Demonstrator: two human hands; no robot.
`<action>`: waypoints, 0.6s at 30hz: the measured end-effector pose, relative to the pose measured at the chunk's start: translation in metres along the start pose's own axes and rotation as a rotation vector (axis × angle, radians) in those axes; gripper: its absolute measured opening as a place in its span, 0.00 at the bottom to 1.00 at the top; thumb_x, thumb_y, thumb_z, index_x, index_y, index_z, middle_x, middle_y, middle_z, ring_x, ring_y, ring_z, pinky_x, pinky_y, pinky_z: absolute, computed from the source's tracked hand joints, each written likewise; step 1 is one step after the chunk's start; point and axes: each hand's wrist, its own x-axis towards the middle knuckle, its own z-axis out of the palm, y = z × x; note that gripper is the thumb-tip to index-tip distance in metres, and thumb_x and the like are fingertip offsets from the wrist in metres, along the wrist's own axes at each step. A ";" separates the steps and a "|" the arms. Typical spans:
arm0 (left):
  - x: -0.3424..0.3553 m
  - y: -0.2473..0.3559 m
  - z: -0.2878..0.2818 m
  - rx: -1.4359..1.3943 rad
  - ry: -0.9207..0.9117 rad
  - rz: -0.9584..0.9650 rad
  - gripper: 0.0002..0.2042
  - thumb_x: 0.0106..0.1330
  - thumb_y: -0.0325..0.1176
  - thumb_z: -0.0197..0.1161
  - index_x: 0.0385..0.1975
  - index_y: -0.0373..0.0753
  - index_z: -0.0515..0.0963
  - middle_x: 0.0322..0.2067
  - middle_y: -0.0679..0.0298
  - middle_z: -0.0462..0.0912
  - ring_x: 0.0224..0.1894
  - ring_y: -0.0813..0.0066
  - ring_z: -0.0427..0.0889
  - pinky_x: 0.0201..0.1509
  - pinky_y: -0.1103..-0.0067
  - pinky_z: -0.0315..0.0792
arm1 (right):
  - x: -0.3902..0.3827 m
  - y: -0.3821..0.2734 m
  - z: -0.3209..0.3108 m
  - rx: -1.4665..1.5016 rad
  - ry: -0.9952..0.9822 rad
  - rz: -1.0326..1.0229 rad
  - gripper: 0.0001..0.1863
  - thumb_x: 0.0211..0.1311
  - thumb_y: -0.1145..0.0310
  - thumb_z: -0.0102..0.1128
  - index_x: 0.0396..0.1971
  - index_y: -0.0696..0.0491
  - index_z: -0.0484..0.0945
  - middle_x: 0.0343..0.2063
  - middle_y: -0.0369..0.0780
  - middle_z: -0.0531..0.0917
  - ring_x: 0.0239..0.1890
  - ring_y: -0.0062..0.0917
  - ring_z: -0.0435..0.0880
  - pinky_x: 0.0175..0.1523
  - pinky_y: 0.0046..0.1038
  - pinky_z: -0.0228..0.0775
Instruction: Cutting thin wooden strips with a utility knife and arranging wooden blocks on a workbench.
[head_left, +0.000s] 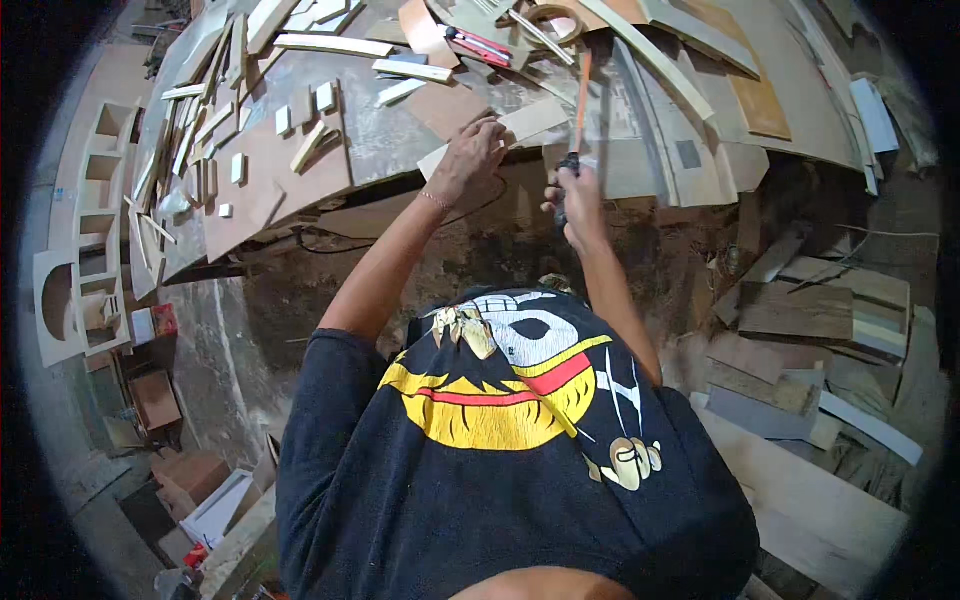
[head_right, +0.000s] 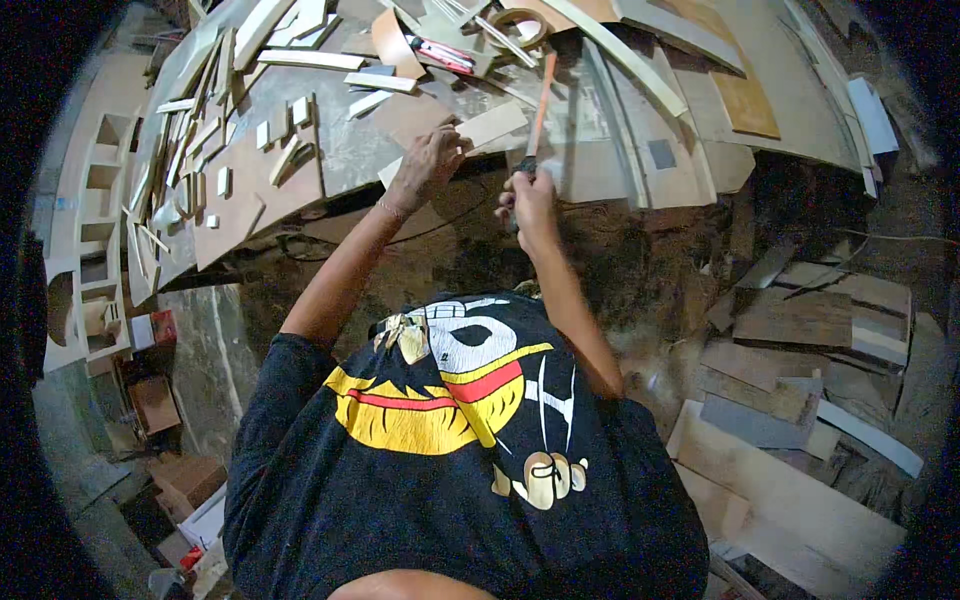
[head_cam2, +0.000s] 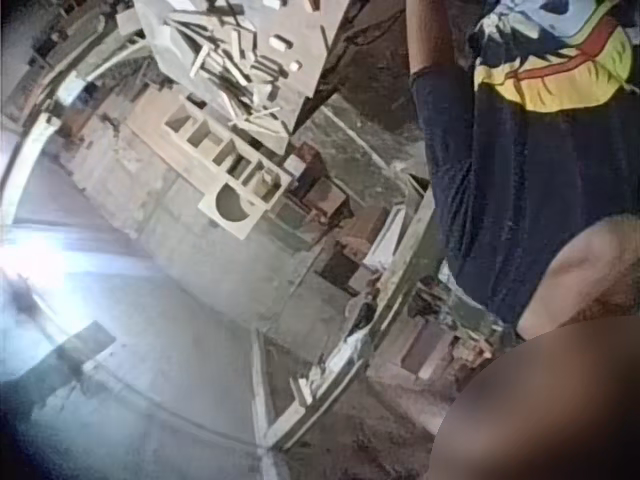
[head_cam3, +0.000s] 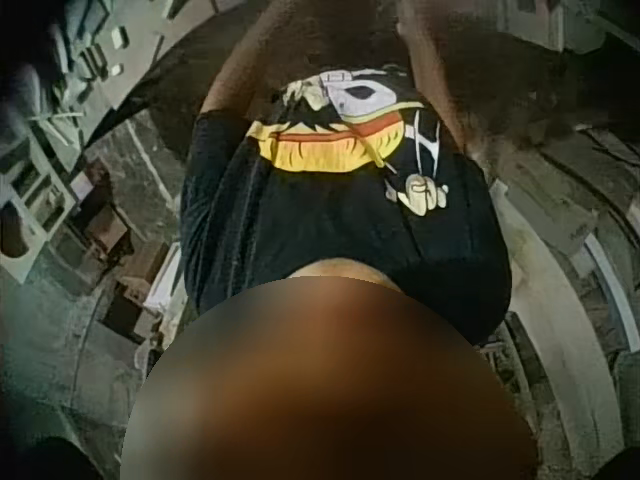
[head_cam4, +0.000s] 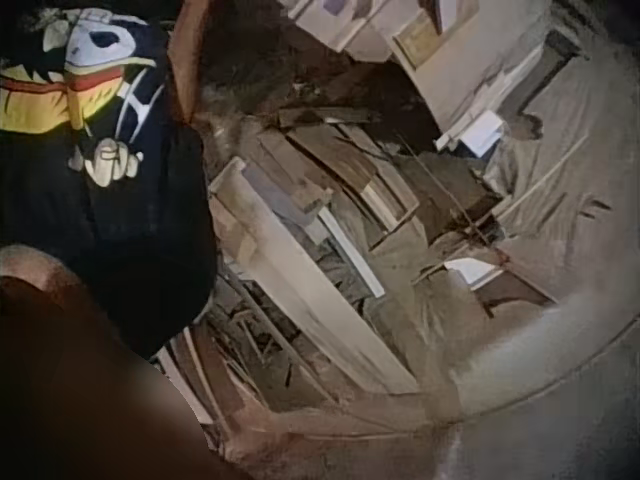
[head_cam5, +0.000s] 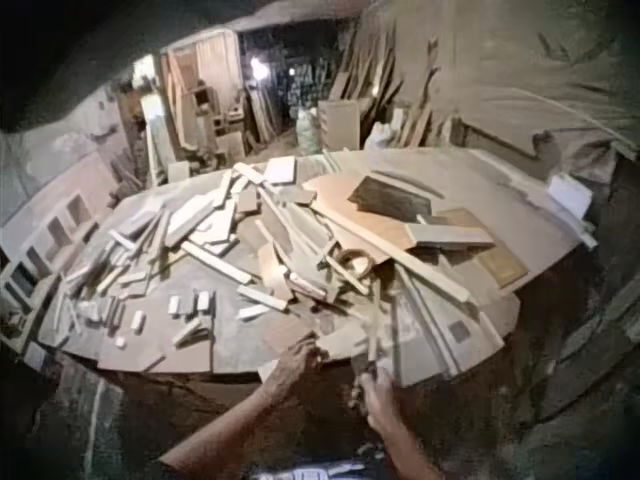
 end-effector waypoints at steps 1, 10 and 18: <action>-0.005 -0.006 -0.006 -0.018 -0.003 -0.020 0.12 0.54 0.31 0.55 0.36 0.36 0.67 0.35 0.60 0.72 0.42 0.63 0.71 0.44 0.71 0.64 | 0.002 0.010 0.012 -0.051 0.003 -0.007 0.04 0.55 0.72 0.42 0.28 0.55 0.59 0.18 0.36 0.67 0.17 0.16 0.67 0.16 0.20 0.63; -0.051 -0.053 -0.072 0.073 -0.068 -0.163 0.13 0.54 0.30 0.55 0.39 0.36 0.66 0.37 0.58 0.71 0.39 0.59 0.71 0.43 0.70 0.66 | 0.043 0.057 0.074 -0.396 0.222 -0.152 0.13 0.52 0.71 0.45 0.36 0.59 0.58 0.21 0.39 0.70 0.20 0.21 0.70 0.18 0.23 0.67; -0.099 -0.078 -0.113 0.056 0.148 -0.226 0.14 0.51 0.26 0.58 0.37 0.36 0.65 0.34 0.60 0.76 0.36 0.60 0.73 0.39 0.72 0.68 | 0.038 0.108 0.095 -0.866 0.445 -0.489 0.24 0.37 0.58 0.67 0.24 0.62 0.67 0.18 0.45 0.74 0.22 0.37 0.73 0.32 0.35 0.64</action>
